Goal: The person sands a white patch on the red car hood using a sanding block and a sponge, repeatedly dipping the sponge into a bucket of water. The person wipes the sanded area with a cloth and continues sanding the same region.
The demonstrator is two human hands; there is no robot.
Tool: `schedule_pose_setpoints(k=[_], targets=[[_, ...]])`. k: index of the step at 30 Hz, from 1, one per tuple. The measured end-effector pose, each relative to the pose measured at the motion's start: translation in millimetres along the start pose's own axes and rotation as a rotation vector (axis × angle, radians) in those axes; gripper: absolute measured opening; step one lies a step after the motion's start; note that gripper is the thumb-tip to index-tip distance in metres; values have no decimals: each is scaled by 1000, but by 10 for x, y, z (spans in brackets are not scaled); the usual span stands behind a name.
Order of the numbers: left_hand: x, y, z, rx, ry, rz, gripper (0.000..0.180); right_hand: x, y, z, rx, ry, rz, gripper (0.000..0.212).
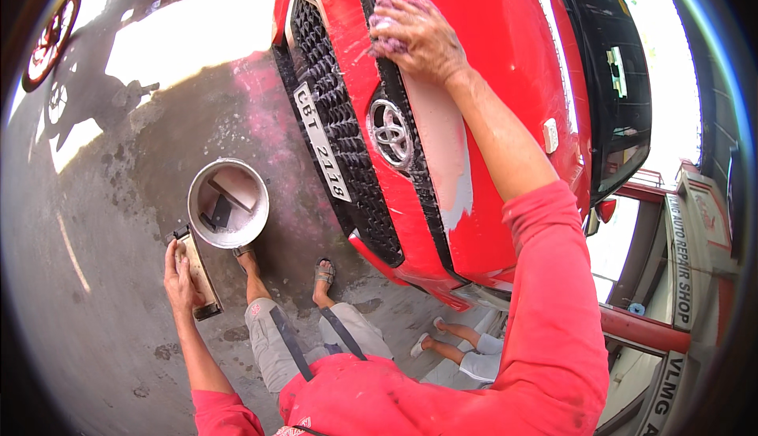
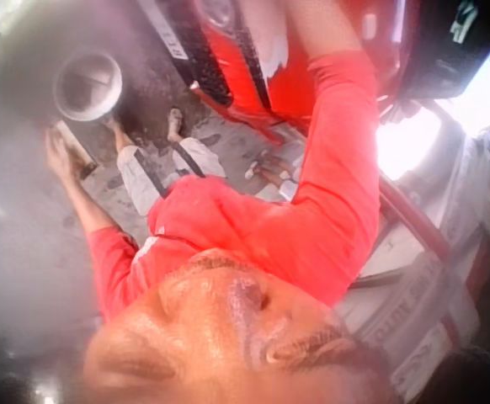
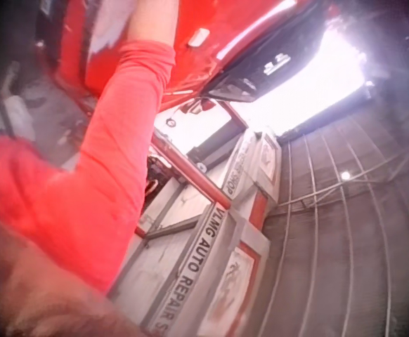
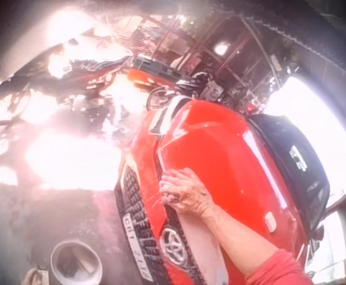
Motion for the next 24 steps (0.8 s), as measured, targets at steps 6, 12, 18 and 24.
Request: schedule_pose_setpoints(k=[6, 12, 18, 24], targets=[[-133, -114, -105, 62, -19, 65, 67, -147, 127, 654, -94, 101, -25, 28], [-461, -227, 19, -29, -142, 62, 75, 131, -587, -363, 18, -36, -15, 28], [-878, 417, 111, -89, -310, -121, 76, 599, -1342, -1602, -53, -217, 160, 28], [-1246, 1209, -48, -93, -467, -454, 72, 713, -2159, -2179, -269, -215, 310, 30]])
Point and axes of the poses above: each hand's wrist, its own z-axis towards the middle knuckle, its own x-axis out of the back of the hand, y = z × x, the point moved 3 cm from there along z, towards the middle knuckle, and after that the axes turned 1 degree about -x, right-handed, at the moved point
